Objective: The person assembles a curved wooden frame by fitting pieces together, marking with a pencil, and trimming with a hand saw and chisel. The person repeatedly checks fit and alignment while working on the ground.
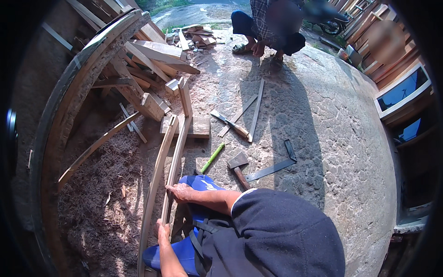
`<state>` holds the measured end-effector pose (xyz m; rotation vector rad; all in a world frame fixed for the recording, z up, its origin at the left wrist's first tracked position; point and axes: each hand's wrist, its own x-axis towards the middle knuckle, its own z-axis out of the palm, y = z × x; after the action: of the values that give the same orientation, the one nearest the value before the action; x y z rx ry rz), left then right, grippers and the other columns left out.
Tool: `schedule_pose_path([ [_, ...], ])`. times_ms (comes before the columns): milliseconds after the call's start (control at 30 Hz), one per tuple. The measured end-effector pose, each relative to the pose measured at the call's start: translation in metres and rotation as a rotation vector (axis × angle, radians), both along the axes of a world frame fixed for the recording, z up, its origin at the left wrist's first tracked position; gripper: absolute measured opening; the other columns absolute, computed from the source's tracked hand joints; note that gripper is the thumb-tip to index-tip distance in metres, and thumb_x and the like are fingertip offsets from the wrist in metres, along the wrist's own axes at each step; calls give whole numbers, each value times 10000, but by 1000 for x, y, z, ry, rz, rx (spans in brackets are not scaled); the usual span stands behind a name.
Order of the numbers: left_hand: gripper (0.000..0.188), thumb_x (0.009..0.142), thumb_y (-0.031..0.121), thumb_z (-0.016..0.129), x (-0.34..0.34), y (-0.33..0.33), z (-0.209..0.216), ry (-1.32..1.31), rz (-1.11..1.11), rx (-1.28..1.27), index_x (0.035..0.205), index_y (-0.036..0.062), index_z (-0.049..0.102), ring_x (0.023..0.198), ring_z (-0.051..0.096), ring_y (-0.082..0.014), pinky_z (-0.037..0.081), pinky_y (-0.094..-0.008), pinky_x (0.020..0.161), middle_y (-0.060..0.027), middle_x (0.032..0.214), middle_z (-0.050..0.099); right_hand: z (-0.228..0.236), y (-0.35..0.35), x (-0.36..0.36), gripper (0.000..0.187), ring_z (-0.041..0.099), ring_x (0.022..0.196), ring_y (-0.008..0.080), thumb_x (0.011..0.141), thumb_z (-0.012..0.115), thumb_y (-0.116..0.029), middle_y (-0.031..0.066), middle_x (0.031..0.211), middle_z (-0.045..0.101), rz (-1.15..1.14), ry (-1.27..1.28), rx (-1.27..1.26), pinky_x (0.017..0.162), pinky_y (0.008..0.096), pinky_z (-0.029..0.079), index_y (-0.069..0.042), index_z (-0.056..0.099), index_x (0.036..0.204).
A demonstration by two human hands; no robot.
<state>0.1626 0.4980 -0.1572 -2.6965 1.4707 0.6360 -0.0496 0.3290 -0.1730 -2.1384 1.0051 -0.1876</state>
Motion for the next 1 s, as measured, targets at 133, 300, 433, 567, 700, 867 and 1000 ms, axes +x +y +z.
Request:
schedule_pose_path([
  [133,384,821,219,768,0,4,-4,19,23,19,1172,109,658,1019,707,-429,550,-523,900,-216,1052,741,2,5,-3,710,669,1072,415,896,626,-175,219,1135,677,2,4,-43,919,526,524,-133,380,1560],
  [300,551,832,205,774,3,-8,-14,70,55,23,1341,139,573,1176,661,-398,518,-506,996,-187,1221,706,5,-7,-8,708,663,1067,433,898,637,-208,231,1115,680,33,-35,-54,905,544,541,-111,379,1550],
  [433,556,814,216,767,1,-7,-18,5,44,49,1332,150,575,1177,660,-381,510,-522,994,-173,1222,698,5,-5,-5,691,664,1048,436,886,622,-185,238,1077,688,27,-47,-65,890,540,547,-104,399,1536],
  [567,692,799,317,832,1,-5,-18,-23,11,35,1395,147,524,1184,652,-367,499,-527,1010,-165,1248,682,7,-2,-5,665,680,979,450,895,605,-186,257,1030,692,36,-77,-102,860,551,553,-98,410,1526],
  [700,911,727,330,906,1,-6,-14,6,-10,-29,1495,140,454,1253,607,-385,470,-530,1057,-166,1393,612,13,-2,-10,652,684,974,446,900,609,-188,247,1044,690,46,-52,-65,847,552,554,-97,418,1517],
  [867,988,681,345,931,-1,-5,-6,71,-16,-93,1507,112,442,1317,549,-398,421,-522,1115,-195,1473,539,20,2,-10,664,675,1002,450,901,635,-188,239,1050,699,13,-97,-73,867,550,548,-119,414,1523],
  [1000,999,698,442,906,-5,-4,-1,61,-65,-256,1508,98,432,1399,450,-416,381,-523,1143,-233,1526,462,18,0,-9,665,672,1006,456,907,645,-185,249,1054,704,11,-97,-56,862,554,547,-121,406,1524],
])
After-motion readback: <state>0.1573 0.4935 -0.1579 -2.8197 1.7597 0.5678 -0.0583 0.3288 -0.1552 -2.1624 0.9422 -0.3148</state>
